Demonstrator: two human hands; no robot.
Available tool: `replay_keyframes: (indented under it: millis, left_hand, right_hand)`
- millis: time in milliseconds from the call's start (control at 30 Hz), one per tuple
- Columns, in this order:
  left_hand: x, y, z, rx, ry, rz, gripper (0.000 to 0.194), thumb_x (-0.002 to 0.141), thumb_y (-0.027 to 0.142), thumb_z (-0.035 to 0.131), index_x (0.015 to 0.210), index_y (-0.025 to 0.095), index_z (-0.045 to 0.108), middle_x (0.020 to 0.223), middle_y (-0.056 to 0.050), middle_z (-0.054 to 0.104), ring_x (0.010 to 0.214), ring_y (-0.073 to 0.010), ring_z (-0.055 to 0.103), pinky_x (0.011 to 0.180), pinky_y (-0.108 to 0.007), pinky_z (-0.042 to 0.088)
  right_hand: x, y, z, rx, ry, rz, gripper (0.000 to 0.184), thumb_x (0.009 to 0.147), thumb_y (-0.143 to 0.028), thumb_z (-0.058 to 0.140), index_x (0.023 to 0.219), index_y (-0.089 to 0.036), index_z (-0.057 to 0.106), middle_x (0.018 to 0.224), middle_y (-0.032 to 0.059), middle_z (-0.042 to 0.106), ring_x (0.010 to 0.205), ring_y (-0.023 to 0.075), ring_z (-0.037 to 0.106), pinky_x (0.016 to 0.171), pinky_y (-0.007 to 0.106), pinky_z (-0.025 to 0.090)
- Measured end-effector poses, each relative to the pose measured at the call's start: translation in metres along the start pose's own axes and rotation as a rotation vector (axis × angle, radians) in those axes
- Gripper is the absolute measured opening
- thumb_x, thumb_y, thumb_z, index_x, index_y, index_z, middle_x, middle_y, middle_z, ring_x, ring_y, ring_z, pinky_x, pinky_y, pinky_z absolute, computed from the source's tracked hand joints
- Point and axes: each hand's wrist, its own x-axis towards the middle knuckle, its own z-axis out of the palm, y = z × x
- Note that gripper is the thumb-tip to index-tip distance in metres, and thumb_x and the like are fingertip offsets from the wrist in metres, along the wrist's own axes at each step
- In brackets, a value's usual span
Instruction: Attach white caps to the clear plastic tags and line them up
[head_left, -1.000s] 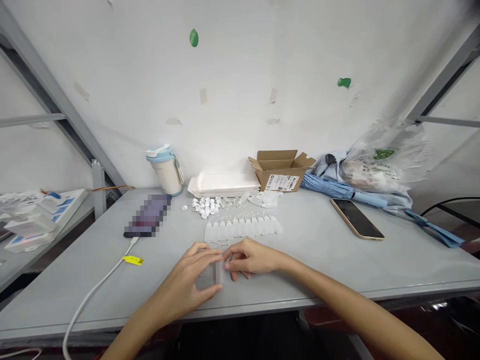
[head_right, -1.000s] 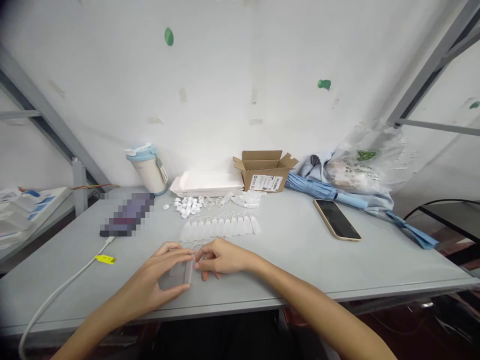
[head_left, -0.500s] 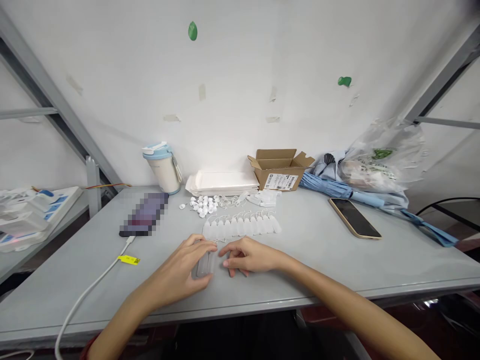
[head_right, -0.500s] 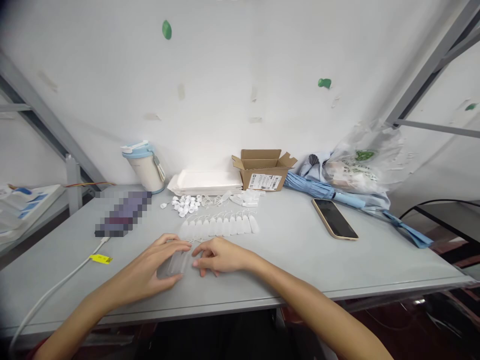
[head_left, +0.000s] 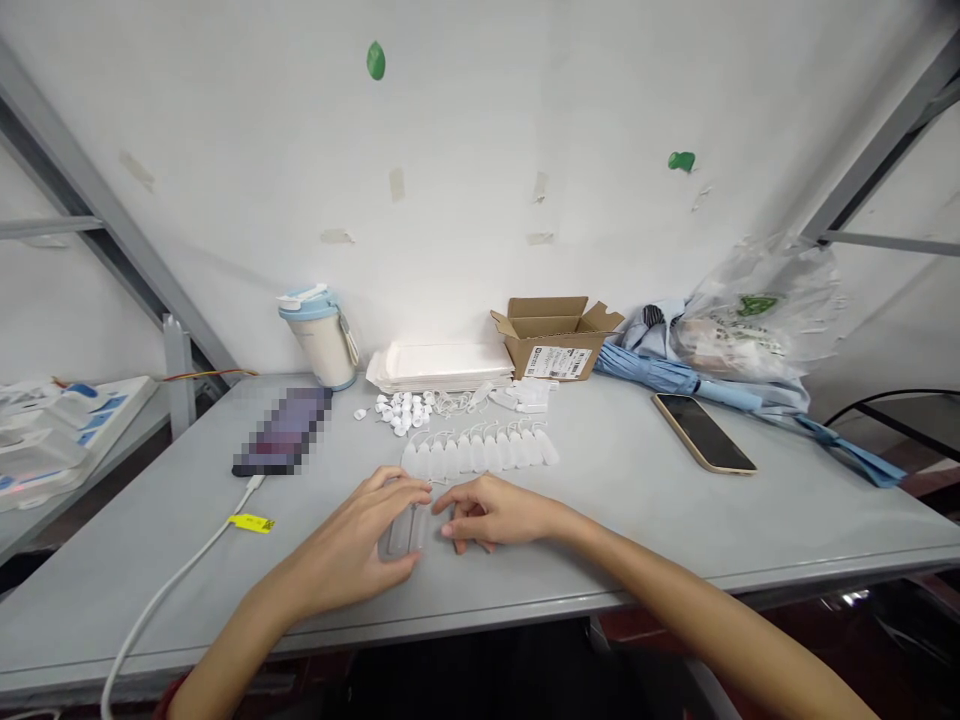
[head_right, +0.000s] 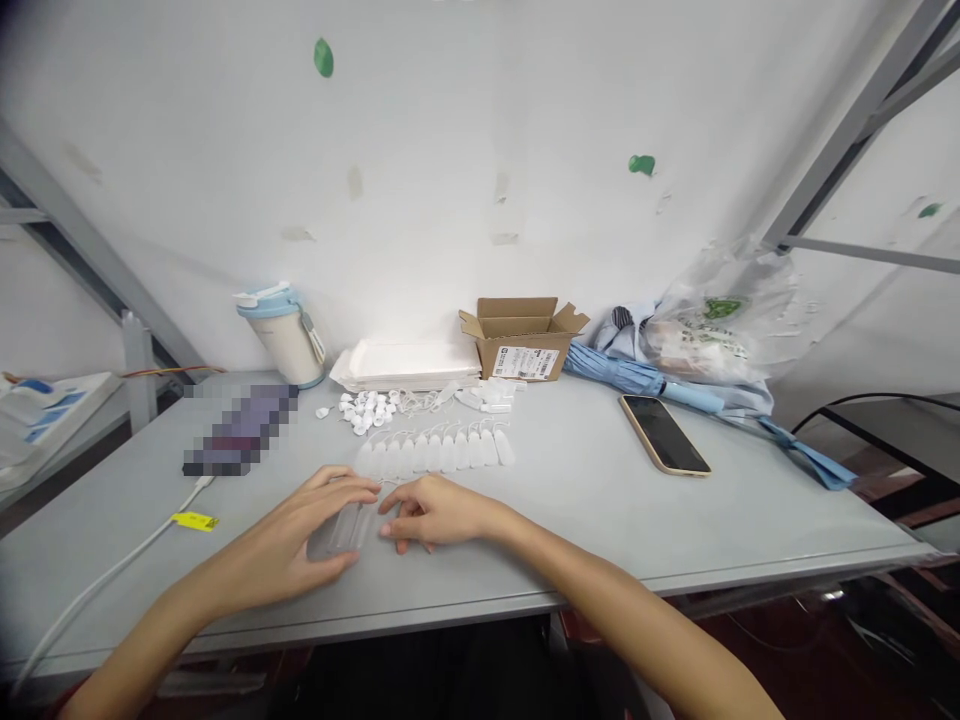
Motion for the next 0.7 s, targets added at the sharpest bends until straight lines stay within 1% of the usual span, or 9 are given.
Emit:
replay_keyframes:
  millis: [100, 167, 233, 300, 333, 400, 467, 533, 700]
  left_hand:
    - [0.02, 0.003, -0.005, -0.029, 0.05, 0.074, 0.034, 0.078, 0.023, 0.053, 0.112, 0.021, 0.057, 0.115, -0.006, 0.06, 0.115, -0.0237, 0.046, 0.095, -0.038, 0.043]
    - [0.044, 0.001, -0.008, -0.044, 0.103, 0.074, 0.028, 0.082, 0.024, 0.048, 0.107, 0.02, 0.059, 0.109, -0.007, 0.062, 0.109, -0.0224, 0.05, 0.093, -0.038, 0.044]
    - [0.074, -0.005, -0.008, -0.029, 0.181, 0.036, 0.026, 0.082, 0.022, 0.044, 0.102, 0.018, 0.061, 0.104, -0.006, 0.064, 0.105, -0.0219, 0.052, 0.091, -0.037, 0.045]
    - [0.105, -0.014, -0.005, 0.014, 0.2, 0.016, 0.03, 0.079, 0.015, 0.042, 0.1, 0.018, 0.062, 0.103, -0.006, 0.065, 0.106, -0.0227, 0.052, 0.089, -0.037, 0.045]
    - [0.119, -0.018, -0.003, 0.048, 0.189, 0.012, 0.033, 0.077, 0.011, 0.041, 0.099, 0.018, 0.063, 0.104, -0.005, 0.066, 0.105, -0.0231, 0.052, 0.09, -0.037, 0.044]
    - [0.14, -0.027, 0.004, 0.119, 0.128, 0.022, 0.037, 0.074, 0.005, 0.039, 0.098, 0.016, 0.065, 0.108, -0.006, 0.066, 0.107, -0.0242, 0.051, 0.094, -0.038, 0.041]
    - [0.153, -0.034, 0.012, 0.17, 0.081, 0.021, 0.04, 0.073, 0.002, 0.038, 0.098, 0.015, 0.067, 0.11, -0.007, 0.065, 0.107, -0.0254, 0.051, 0.093, -0.037, 0.041]
    - [0.158, -0.041, 0.02, 0.206, 0.069, 0.012, 0.042, 0.073, 0.001, 0.038, 0.099, 0.016, 0.067, 0.108, -0.008, 0.066, 0.105, -0.0257, 0.052, 0.091, -0.038, 0.041]
    - [0.156, -0.054, 0.031, 0.253, 0.07, 0.039, 0.041, 0.075, 0.003, 0.037, 0.101, 0.017, 0.066, 0.108, -0.009, 0.065, 0.103, -0.0254, 0.051, 0.09, -0.038, 0.04]
  right_hand:
    - [0.0, -0.002, -0.001, 0.02, 0.038, -0.01, 0.035, 0.085, -0.034, 0.054, 0.11, -0.012, 0.06, 0.066, 0.0009, 0.063, 0.04, 0.0048, 0.043, 0.045, 0.019, 0.04]
    - [0.0, -0.001, -0.008, 0.002, 0.154, -0.032, 0.03, 0.086, -0.033, 0.051, 0.105, -0.012, 0.062, 0.066, 0.0007, 0.063, 0.042, 0.0054, 0.044, 0.046, 0.019, 0.039]
    - [0.001, 0.004, -0.022, -0.099, 0.365, -0.071, 0.025, 0.088, -0.029, 0.048, 0.098, -0.013, 0.064, 0.065, 0.0007, 0.063, 0.047, 0.0071, 0.048, 0.051, 0.02, 0.041]
    - [0.0, 0.013, -0.041, -0.322, 0.645, -0.111, 0.02, 0.087, -0.023, 0.048, 0.093, -0.014, 0.065, 0.069, 0.0026, 0.064, 0.058, 0.0107, 0.053, 0.06, 0.024, 0.043]
    - [-0.001, 0.019, -0.052, -0.461, 0.773, -0.132, 0.019, 0.086, -0.021, 0.048, 0.093, -0.013, 0.065, 0.075, 0.0051, 0.065, 0.065, 0.0134, 0.055, 0.065, 0.026, 0.044]
    - [-0.004, 0.031, -0.072, -0.71, 0.879, -0.154, 0.021, 0.087, -0.019, 0.046, 0.097, -0.013, 0.064, 0.088, 0.0104, 0.065, 0.085, 0.02, 0.055, 0.076, 0.033, 0.044]
    - [-0.008, 0.041, -0.086, -0.863, 0.877, -0.145, 0.024, 0.089, -0.019, 0.044, 0.102, -0.015, 0.064, 0.099, 0.0123, 0.064, 0.097, 0.0231, 0.051, 0.083, 0.037, 0.042]
    - [-0.011, 0.047, -0.094, -0.934, 0.839, -0.086, 0.026, 0.091, -0.023, 0.044, 0.106, -0.018, 0.064, 0.11, 0.0118, 0.061, 0.107, 0.0256, 0.047, 0.088, 0.041, 0.04]
    - [-0.01, 0.047, -0.093, -0.899, 0.762, 0.103, 0.031, 0.092, -0.034, 0.042, 0.113, -0.022, 0.061, 0.127, 0.0086, 0.055, 0.127, 0.0327, 0.03, 0.094, 0.053, 0.033]
